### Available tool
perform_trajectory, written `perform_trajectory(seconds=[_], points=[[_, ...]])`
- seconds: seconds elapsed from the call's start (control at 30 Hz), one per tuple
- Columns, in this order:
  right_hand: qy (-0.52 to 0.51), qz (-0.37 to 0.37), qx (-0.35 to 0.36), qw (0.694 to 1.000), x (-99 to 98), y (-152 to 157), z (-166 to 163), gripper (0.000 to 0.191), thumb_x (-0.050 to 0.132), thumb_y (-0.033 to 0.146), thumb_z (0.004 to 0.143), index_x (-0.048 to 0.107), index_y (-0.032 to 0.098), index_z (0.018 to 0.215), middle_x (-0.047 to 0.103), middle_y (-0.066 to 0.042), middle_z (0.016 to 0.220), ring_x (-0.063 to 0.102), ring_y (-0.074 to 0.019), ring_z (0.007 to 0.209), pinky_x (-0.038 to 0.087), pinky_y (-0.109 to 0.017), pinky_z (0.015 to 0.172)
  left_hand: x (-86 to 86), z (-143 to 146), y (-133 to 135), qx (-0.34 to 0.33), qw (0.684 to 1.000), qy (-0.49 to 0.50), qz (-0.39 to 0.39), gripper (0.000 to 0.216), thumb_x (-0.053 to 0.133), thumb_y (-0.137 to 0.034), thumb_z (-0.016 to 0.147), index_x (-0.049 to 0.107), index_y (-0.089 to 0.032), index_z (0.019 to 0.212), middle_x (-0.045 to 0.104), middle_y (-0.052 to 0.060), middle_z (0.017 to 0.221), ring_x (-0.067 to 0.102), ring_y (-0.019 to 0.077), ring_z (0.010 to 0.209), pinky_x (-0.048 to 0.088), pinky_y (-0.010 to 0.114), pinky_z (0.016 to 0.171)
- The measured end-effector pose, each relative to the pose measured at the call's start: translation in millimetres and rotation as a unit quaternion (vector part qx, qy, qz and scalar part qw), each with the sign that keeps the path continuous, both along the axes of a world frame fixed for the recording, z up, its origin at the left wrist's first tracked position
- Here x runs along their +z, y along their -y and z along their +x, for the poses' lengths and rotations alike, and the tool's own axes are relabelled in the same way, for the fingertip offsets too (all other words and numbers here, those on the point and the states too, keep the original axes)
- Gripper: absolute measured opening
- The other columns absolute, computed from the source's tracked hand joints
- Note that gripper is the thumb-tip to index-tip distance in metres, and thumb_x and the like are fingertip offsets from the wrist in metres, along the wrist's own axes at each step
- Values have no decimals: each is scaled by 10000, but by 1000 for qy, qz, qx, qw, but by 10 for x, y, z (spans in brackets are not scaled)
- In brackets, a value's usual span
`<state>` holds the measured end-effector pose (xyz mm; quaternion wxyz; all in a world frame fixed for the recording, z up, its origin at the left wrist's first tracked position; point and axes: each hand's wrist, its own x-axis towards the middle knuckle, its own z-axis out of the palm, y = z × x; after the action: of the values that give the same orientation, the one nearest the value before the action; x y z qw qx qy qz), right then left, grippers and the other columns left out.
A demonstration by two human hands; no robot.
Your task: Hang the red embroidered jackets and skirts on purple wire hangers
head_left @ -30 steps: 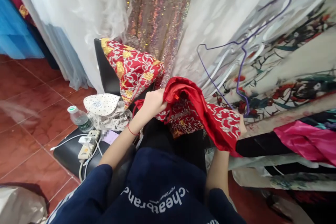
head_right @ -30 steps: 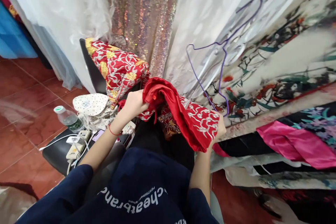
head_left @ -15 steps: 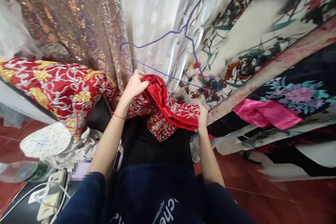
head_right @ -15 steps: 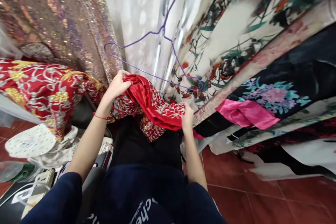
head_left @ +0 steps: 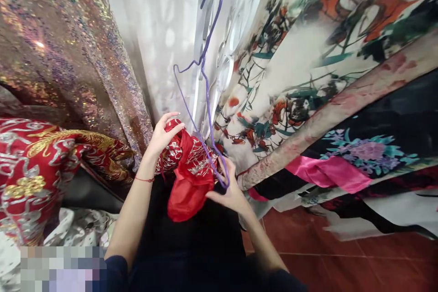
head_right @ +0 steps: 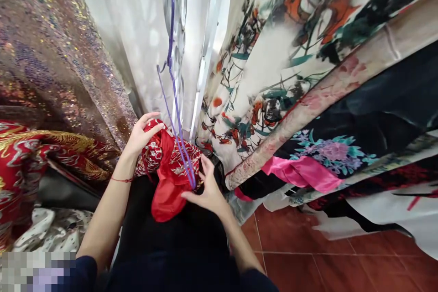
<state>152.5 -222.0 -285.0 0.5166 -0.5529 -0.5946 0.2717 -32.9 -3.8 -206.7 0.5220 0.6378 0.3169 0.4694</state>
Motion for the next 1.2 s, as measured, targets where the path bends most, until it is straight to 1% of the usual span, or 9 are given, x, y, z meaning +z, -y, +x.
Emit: perform_trajectory(seconds=[0.1,0.2,0.3,0.43,0.57,0.7,0.83,1.0,1.2], points=[[217,12,12,976,-127,-82,-89,918,798,346,750,332,271,1537,200,-162,1673,90,-375,1582,284,-619,1232,42,2,-74,48,996,-39,69,379,740,-428,776,691,-200,1074,710,42,1017,646,168,912,515,310,917],[362,26,-40,931,-270,-148,-40,485,597,126,836,613,219,1312,420,-168,1562,257,-368,1544,337,-606,1207,67,-47,-130,71,994,-29,81,297,754,-413,766,716,-191,960,719,39,1001,639,156,895,517,278,872],[446,46,-66,892,-325,-119,-67,419,576,127,837,650,175,1247,492,-218,1488,370,-387,1476,411,-589,1123,42,-51,-174,88,995,4,49,274,785,-395,728,722,-190,899,714,23,906,626,135,803,516,250,774],[533,155,59,830,-288,-56,-312,448,627,221,844,607,212,1291,448,-223,1547,361,-374,1470,364,-594,1109,-2,38,-204,92,995,33,15,265,794,-403,723,724,-188,861,711,13,861,615,117,757,505,235,745],[589,226,156,760,-183,-219,-573,339,511,236,959,597,185,1283,528,-197,1502,485,-286,1366,448,-453,1003,16,106,-149,77,996,25,27,264,804,-398,721,713,-184,845,708,6,851,621,118,765,505,242,780],[607,216,149,750,-10,-588,-660,356,460,216,988,574,120,1311,570,-189,1453,518,-289,1314,475,-417,959,70,72,-62,56,998,10,37,267,797,-398,732,705,-180,856,706,7,846,630,125,773,504,249,786],[621,125,152,758,42,-813,-538,275,495,297,995,659,112,1116,701,-165,1183,590,-294,1164,464,-483,1011,89,-62,-52,66,997,8,36,274,811,-381,710,708,-179,863,704,11,853,629,126,767,507,247,772],[590,92,189,780,-38,-517,-301,446,477,504,998,708,127,935,707,-153,1076,561,-343,1233,405,-557,1077,30,-226,-178,117,992,48,9,308,841,-376,660,714,-178,859,698,6,867,631,111,774,502,229,774],[626,87,225,741,-148,-69,-99,510,621,408,934,555,158,1374,677,-165,1196,540,-309,1290,397,-518,1111,-5,-201,-277,152,974,114,-119,408,901,-386,529,673,-167,786,628,-27,684,560,89,599,456,211,587]])
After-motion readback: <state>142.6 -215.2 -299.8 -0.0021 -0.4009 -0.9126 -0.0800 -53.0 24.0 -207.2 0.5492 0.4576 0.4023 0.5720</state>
